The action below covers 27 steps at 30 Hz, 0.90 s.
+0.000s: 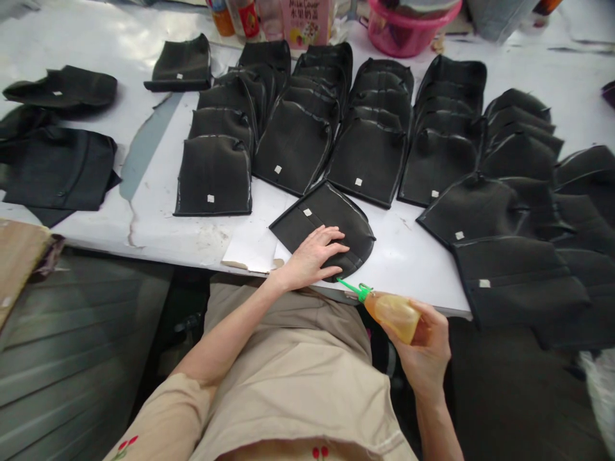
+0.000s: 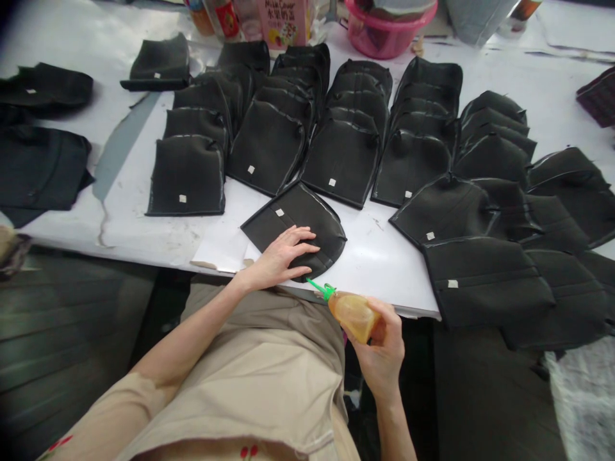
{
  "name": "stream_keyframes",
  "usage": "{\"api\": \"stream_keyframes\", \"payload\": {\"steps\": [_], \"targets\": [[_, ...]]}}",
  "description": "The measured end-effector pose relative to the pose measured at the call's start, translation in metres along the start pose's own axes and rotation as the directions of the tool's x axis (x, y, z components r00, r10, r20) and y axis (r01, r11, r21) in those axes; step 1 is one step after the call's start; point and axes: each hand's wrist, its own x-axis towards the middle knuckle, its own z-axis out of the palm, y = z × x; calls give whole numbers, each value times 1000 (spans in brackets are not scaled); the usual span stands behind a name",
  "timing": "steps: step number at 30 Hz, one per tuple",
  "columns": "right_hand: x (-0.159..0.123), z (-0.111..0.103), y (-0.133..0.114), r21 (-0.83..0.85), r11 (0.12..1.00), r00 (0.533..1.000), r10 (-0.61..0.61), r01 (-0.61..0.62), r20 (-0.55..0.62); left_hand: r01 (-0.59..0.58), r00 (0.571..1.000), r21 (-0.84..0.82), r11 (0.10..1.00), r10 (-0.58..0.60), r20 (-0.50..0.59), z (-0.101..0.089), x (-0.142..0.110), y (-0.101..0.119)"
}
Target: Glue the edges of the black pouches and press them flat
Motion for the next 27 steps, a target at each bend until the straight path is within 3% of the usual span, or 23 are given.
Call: {"api": "stream_keyframes", "payload": {"steps": [13,20,27], "targets": [[1,7,-1,69,998,1000,10,-10,2,-8,1000,1,1000,8,-3,2,0,-1],[2,17,-2,70,995,992,72,-65,-102,-19,1000,-11,1000,19,-3,4,0,-5],[4,10,-3,72,990,991,121,-117,-52,-19,1000,-1,1000,19,-4,5,0,-5]]}}
